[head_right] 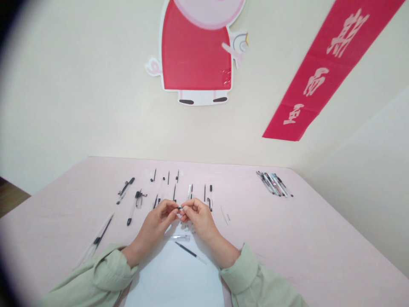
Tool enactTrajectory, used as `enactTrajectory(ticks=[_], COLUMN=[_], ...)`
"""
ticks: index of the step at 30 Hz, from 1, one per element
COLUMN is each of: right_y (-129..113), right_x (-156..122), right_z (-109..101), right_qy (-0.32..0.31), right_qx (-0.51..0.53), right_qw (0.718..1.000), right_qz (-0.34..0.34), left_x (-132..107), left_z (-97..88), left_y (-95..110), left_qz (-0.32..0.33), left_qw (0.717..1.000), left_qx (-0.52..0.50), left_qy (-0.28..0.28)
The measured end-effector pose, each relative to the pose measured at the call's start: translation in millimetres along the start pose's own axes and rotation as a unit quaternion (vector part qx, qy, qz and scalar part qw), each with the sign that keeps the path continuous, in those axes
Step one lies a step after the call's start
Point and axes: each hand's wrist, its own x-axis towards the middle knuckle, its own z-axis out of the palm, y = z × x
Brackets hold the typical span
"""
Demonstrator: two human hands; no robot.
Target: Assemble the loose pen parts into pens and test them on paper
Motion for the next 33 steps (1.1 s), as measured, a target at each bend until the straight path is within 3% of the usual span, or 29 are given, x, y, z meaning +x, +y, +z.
enactTrajectory(ticks=[11, 33], right_y=[-2.5, -2.0], right_x=[-0.9, 0.5], right_z=[1.5, -0.2], right_qy=[-0.001, 0.012], right_qx=[-0.005, -0.015], right_qw=[1.0, 1.0], right_qz=[-0.012, 0.011], left_x=[0.4, -0.6], left_z=[0.1, -2.5], left_y=[-0.3, 5.0], left_qz=[-0.015, 0.058], left_qw=[1.0, 0.995], left_qx=[-0.003, 0.073], left_qy=[-0.001, -0.028])
